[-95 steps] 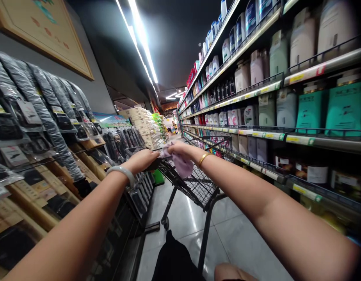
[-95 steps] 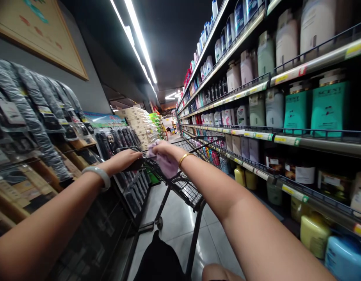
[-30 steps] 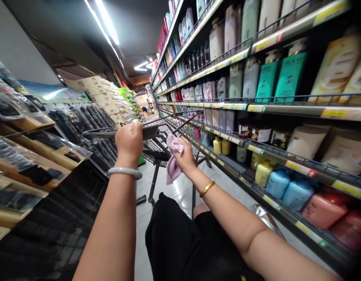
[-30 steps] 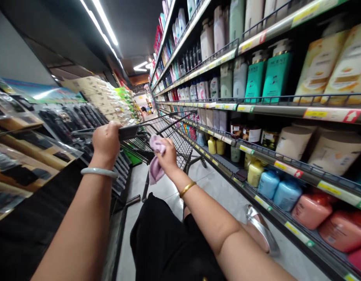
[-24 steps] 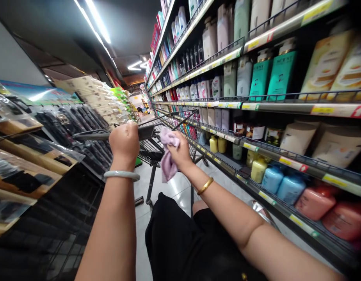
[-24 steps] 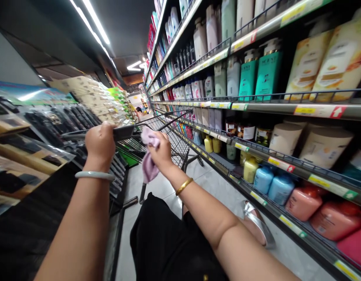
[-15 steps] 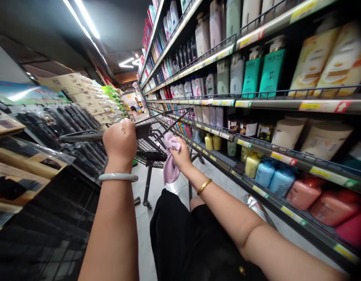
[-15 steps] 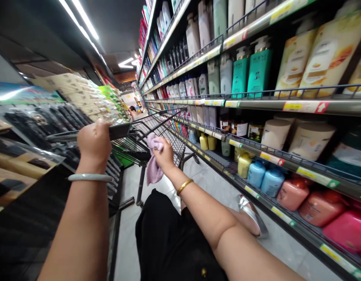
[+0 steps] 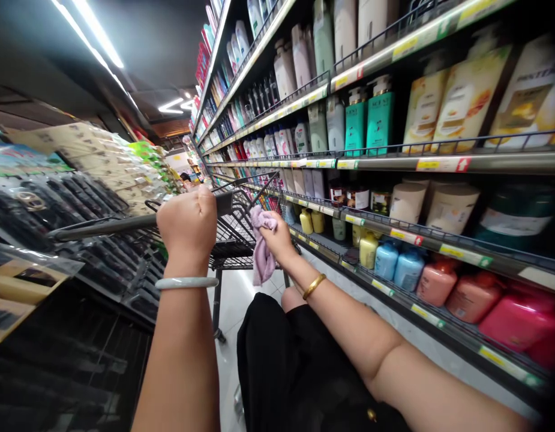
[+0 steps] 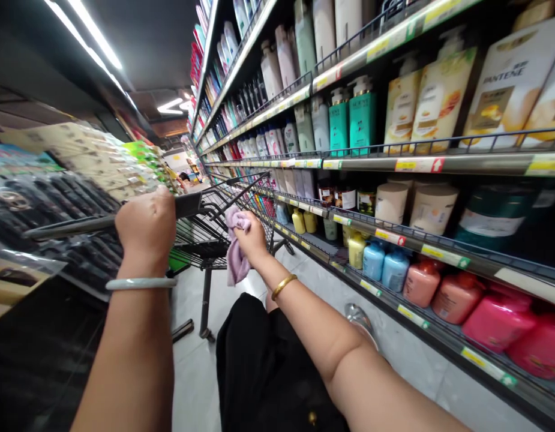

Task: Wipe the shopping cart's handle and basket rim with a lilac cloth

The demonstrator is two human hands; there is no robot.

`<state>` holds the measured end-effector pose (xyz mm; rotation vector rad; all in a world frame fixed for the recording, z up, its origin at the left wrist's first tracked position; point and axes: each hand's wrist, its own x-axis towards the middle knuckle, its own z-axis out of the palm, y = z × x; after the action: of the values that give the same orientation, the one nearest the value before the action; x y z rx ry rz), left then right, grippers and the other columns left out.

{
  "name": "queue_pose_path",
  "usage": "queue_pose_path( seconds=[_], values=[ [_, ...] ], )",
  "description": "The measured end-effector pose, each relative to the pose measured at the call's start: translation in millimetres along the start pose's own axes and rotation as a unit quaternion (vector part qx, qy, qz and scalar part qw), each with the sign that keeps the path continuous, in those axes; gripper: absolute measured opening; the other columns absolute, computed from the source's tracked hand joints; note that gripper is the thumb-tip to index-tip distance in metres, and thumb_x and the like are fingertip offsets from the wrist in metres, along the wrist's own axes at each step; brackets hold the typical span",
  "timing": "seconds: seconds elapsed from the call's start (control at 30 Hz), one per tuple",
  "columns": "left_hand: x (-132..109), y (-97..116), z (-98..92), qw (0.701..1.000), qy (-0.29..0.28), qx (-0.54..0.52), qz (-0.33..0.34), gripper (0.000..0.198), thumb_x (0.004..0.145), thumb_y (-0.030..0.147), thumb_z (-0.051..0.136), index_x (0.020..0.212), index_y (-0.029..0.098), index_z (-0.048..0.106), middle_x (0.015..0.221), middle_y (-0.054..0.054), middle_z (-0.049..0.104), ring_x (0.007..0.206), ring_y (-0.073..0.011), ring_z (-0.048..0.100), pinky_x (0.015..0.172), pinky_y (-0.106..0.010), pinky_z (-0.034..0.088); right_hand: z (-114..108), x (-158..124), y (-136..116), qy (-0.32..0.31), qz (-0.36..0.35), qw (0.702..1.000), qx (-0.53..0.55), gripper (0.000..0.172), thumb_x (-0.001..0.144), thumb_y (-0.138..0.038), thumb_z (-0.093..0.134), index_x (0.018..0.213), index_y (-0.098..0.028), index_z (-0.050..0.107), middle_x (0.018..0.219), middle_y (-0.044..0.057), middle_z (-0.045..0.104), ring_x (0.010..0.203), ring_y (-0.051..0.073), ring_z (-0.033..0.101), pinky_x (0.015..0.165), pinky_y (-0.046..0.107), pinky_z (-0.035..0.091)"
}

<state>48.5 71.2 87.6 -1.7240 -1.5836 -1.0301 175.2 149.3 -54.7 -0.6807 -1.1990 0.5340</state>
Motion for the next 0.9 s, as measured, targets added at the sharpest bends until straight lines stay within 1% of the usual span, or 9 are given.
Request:
queue_pose_path(
  seconds=[0.07, 0.2, 0.27, 0.4, 0.47, 0.53, 0.67, 0.73, 0.9],
  values=[
    [0, 4, 1.5, 1.0, 0.005, 0.0, 0.006, 0.055, 0.099, 0.046, 0.026, 0.066, 0.019, 0.062, 0.067, -0.009, 0.058, 0.072, -0.024, 0.054, 0.065, -0.034, 0.028, -4, 3, -5, 0.0, -0.012, 1.0, -0.01, 0.02, 0.076, -0.014, 0.063, 0.094, -0.021, 0.063, 0.097, 0.004, 0.069, 0.093, 0.021, 0.063, 0.089, 0.035, 0.052],
    [0, 12, 2.2, 1.0, 0.009, 0.021, 0.008, 0.058, 0.1, 0.046, 0.023, 0.068, 0.019, 0.063, 0.066, -0.009, 0.058, 0.071, -0.024, 0.054, 0.064, -0.034, 0.029, -9, 15, -28, -0.009, -0.13, 0.991, -0.029, 0.026, 0.077, -0.017, 0.066, 0.102, -0.023, 0.064, 0.106, 0.004, 0.068, 0.103, 0.022, 0.062, 0.095, 0.036, 0.051],
    [0, 15, 1.4, 1.0, 0.004, 0.028, 0.009, 0.058, 0.1, 0.045, 0.022, 0.067, 0.02, 0.061, 0.065, -0.009, 0.057, 0.071, -0.0237, 0.053, 0.064, -0.034, 0.027, -12, 15, -27, -0.017, -0.15, 0.988, -0.045, 0.026, 0.076, -0.018, 0.067, 0.101, -0.023, 0.064, 0.106, 0.005, 0.067, 0.104, 0.023, 0.061, 0.095, 0.036, 0.05],
    [0, 17, -0.2, 1.0, -0.012, 0.022, 0.015, 0.054, 0.099, 0.045, 0.025, 0.066, 0.021, 0.06, 0.067, -0.009, 0.058, 0.07, -0.0235, 0.053, 0.064, -0.035, 0.025, -17, 2, 5, -0.001, -0.039, 0.998, -0.053, 0.021, 0.073, -0.014, 0.063, 0.093, -0.023, 0.063, 0.094, 0.003, 0.068, 0.09, 0.021, 0.062, 0.086, 0.035, 0.053],
    [0, 17, -0.2, 1.0, -0.01, 0.014, 0.009, 0.054, 0.099, 0.045, 0.026, 0.066, 0.021, 0.06, 0.067, -0.009, 0.058, 0.071, -0.0238, 0.053, 0.064, -0.035, 0.026, -15, -2, 11, 0.007, -0.005, 0.999, -0.046, 0.021, 0.073, -0.013, 0.061, 0.092, -0.022, 0.063, 0.089, 0.002, 0.068, 0.085, 0.019, 0.062, 0.083, 0.034, 0.053],
    [0, 17, 0.2, 1.0, -0.007, 0.014, -0.002, 0.055, 0.099, 0.045, 0.026, 0.065, 0.02, 0.06, 0.067, -0.01, 0.058, 0.071, -0.0242, 0.054, 0.065, -0.035, 0.027, -11, 1, 2, 0.008, -0.021, 0.999, -0.045, 0.021, 0.074, -0.015, 0.062, 0.094, -0.022, 0.063, 0.094, 0.003, 0.068, 0.089, 0.019, 0.062, 0.087, 0.034, 0.053],
    [-1, 21, -0.4, 1.0, -0.007, 0.018, -0.01, 0.056, 0.099, 0.045, 0.025, 0.065, 0.02, 0.062, 0.068, -0.01, 0.06, 0.073, -0.0243, 0.055, 0.066, -0.035, 0.028, -8, 14, -31, 0.004, -0.121, 0.992, -0.035, 0.026, 0.077, -0.016, 0.066, 0.102, -0.023, 0.064, 0.107, 0.005, 0.068, 0.104, 0.022, 0.061, 0.097, 0.036, 0.051],
    [-1, 25, -1.9, 1.0, -0.012, 0.02, -0.003, 0.055, 0.098, 0.045, 0.027, 0.067, 0.02, 0.064, 0.07, -0.01, 0.063, 0.074, -0.0244, 0.057, 0.066, -0.035, 0.028, -11, 14, -33, 0.006, -0.146, 0.989, -0.036, 0.028, 0.076, -0.014, 0.066, 0.102, -0.023, 0.064, 0.108, 0.006, 0.067, 0.106, 0.023, 0.061, 0.098, 0.037, 0.05],
    [-3, 30, -4.8, 0.998, -0.016, 0.043, 0.03, 0.049, 0.095, 0.051, 0.038, 0.074, 0.02, 0.071, 0.076, -0.01, 0.071, 0.073, -0.0236, 0.059, 0.06, -0.034, 0.022, -19, -7, -20, 0.021, -0.031, 0.999, -0.028, 0.021, 0.075, -0.013, 0.061, 0.095, -0.022, 0.064, 0.097, 0.005, 0.068, 0.097, 0.023, 0.062, 0.092, 0.038, 0.051]
  ],
)
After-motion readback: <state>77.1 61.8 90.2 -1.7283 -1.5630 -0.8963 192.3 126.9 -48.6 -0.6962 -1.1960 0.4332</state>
